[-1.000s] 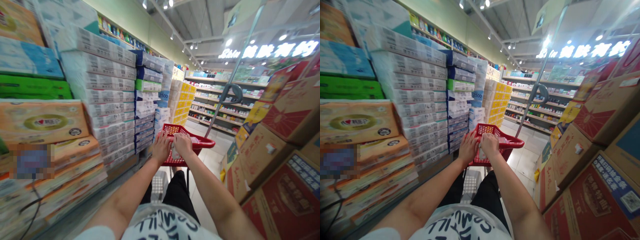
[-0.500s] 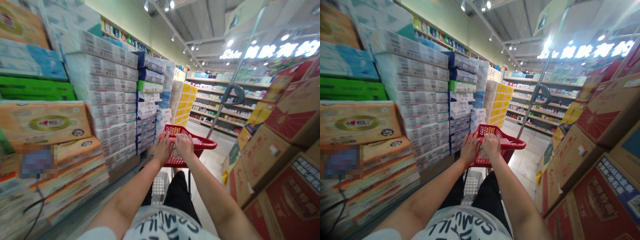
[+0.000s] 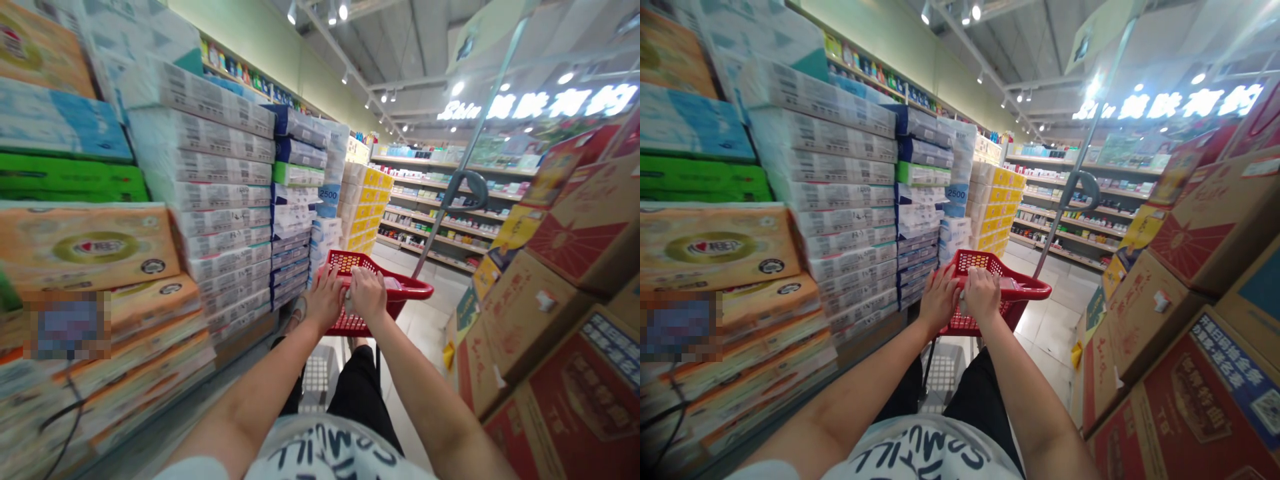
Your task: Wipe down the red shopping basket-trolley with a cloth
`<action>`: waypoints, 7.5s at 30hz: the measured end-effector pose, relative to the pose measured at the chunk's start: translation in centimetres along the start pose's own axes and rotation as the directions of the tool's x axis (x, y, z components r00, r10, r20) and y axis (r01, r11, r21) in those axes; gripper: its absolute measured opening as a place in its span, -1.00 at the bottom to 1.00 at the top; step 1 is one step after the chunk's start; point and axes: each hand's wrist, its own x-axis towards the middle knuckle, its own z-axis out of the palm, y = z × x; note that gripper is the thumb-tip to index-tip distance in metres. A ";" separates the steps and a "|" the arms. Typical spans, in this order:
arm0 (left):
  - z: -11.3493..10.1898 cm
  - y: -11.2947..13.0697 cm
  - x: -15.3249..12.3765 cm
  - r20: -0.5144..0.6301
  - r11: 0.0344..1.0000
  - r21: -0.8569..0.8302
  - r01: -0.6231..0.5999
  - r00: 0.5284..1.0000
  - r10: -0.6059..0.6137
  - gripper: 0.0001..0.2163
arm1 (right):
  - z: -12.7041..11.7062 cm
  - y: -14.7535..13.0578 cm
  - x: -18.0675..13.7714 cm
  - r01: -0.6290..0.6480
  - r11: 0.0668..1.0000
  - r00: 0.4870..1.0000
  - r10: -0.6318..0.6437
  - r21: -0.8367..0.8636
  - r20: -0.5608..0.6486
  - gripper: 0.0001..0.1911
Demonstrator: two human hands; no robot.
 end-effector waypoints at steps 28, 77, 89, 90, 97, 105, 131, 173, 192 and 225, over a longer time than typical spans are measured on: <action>0.5 -0.7 -0.1 -0.021 0.999 -0.006 -0.038 0.999 0.038 -0.71 | 0.6 0.1 -0.9 0.178 0.984 0.983 -0.178 0.001 -0.053 -0.60; 0.6 -0.6 -0.2 -0.060 0.999 -0.040 -0.035 0.998 0.033 -0.73 | -0.5 1.5 -0.2 -0.001 0.999 0.998 0.003 0.036 -0.060 -0.65; 0.6 -0.5 -0.1 -0.060 0.999 -0.025 -0.034 0.998 0.033 -0.75 | -0.8 1.7 0.1 -0.032 0.999 0.999 0.032 0.032 -0.004 -0.68; 0.6 -0.5 -0.1 -0.059 0.999 -0.028 -0.027 0.998 0.025 -0.76 | -0.9 1.7 0.4 -0.048 0.998 0.998 0.047 0.030 0.038 -0.70; 0.5 -0.3 -0.3 -0.034 0.999 -0.052 -0.010 0.999 0.008 -0.74 | -0.8 1.5 -0.3 -0.064 0.997 0.994 0.068 0.047 -0.085 -0.63; 0.2 -0.2 -0.1 -0.019 1.000 -0.026 -0.007 1.000 0.006 -0.77 | -0.7 1.9 0.2 -0.108 0.993 0.994 0.107 0.047 0.015 -0.67; 0.3 -0.2 -0.2 -0.023 0.999 -0.041 -0.005 1.000 0.004 -0.77 | -0.4 3.9 -1.9 0.032 0.998 0.985 -0.021 0.063 -0.169 -0.60; 0.0 0.0 -0.3 -0.026 0.999 -0.034 0.004 1.000 -0.005 -0.79 | -1.0 3.9 -0.5 -0.092 0.995 0.991 0.096 0.042 -0.097 -0.62; -0.1 0.2 -0.2 -0.014 1.000 -0.025 0.004 1.000 -0.004 -0.80 | -2.0 4.6 0.7 -0.157 0.986 0.981 0.162 -0.052 0.105 -0.57; 0.1 0.0 -0.3 -0.020 0.998 -0.056 0.018 1.000 -0.019 -0.78 | -2.3 3.7 0.9 -0.160 0.980 0.970 0.179 -0.122 0.166 -0.62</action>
